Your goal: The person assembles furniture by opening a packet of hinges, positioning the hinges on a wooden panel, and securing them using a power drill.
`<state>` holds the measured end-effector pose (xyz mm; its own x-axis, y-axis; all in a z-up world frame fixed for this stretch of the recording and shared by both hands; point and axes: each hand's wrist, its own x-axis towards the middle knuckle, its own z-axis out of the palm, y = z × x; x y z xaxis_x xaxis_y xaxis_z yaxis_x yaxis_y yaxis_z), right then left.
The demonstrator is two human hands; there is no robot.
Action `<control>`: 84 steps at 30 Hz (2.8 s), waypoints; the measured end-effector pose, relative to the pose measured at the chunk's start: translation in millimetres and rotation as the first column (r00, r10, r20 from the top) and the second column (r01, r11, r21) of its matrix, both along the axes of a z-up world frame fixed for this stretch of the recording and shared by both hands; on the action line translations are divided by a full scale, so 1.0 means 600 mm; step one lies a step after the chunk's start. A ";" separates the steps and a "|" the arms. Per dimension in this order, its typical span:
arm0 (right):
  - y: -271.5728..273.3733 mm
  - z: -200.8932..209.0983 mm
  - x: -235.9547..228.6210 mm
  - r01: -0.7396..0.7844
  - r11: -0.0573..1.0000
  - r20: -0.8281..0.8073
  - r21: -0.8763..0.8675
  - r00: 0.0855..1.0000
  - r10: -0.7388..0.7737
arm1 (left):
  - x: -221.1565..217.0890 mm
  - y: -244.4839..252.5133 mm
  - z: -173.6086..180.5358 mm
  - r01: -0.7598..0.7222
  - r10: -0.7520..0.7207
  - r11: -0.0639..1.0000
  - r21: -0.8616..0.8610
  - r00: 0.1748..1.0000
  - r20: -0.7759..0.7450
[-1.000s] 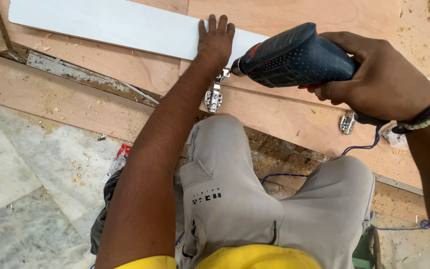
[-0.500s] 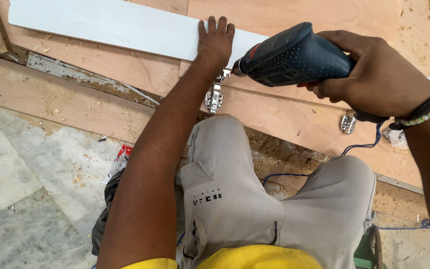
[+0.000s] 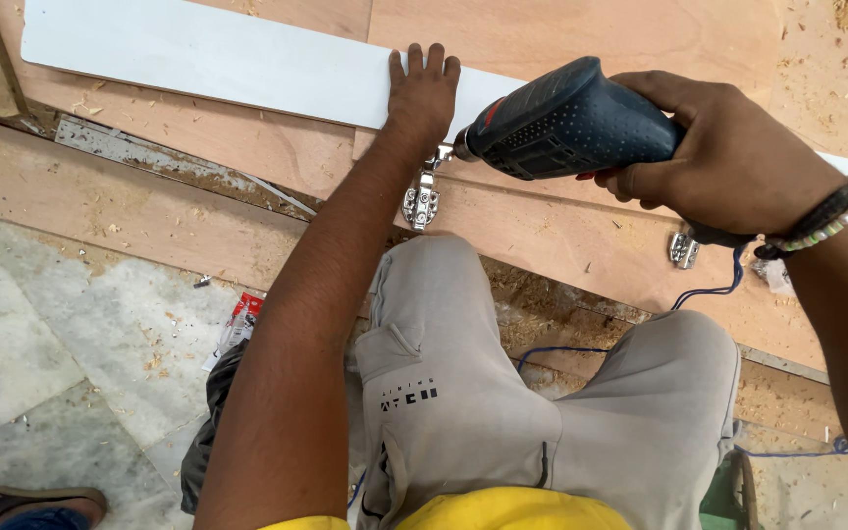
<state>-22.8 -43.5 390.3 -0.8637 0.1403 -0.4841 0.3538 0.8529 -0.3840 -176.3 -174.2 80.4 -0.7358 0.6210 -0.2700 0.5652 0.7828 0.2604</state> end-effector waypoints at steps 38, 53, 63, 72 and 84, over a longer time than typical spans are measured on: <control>0.012 -0.004 -0.039 -0.277 0.904 0.097 0.327 0.961 0.259 | -0.004 0.004 -0.016 0.010 -0.010 1.000 0.009 0.999 -0.047; 0.010 -0.012 -0.040 -0.336 0.887 0.050 0.317 0.940 0.338 | -0.006 0.004 -0.026 0.018 -0.017 1.000 0.008 0.999 -0.046; -0.018 -0.005 -0.047 -0.394 0.851 0.115 0.346 0.918 0.378 | -0.006 0.003 -0.018 0.022 -0.022 1.000 0.002 0.999 -0.030; -0.028 -0.010 -0.064 -0.451 0.793 0.190 0.410 0.892 0.410 | -0.009 0.002 -0.012 0.031 -0.031 0.999 -0.017 0.999 0.008; -0.012 -0.016 -0.075 -0.519 0.715 0.231 0.468 0.853 0.468 | -0.010 0.000 -0.027 0.029 -0.023 0.998 0.063 0.996 -0.090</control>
<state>-67.8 -50.5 380.5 -0.8356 -0.0523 -0.5468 -0.1615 0.9748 0.1537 -182.6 -174.4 64.4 -0.7385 0.6544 -0.1626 0.6086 0.7507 0.2571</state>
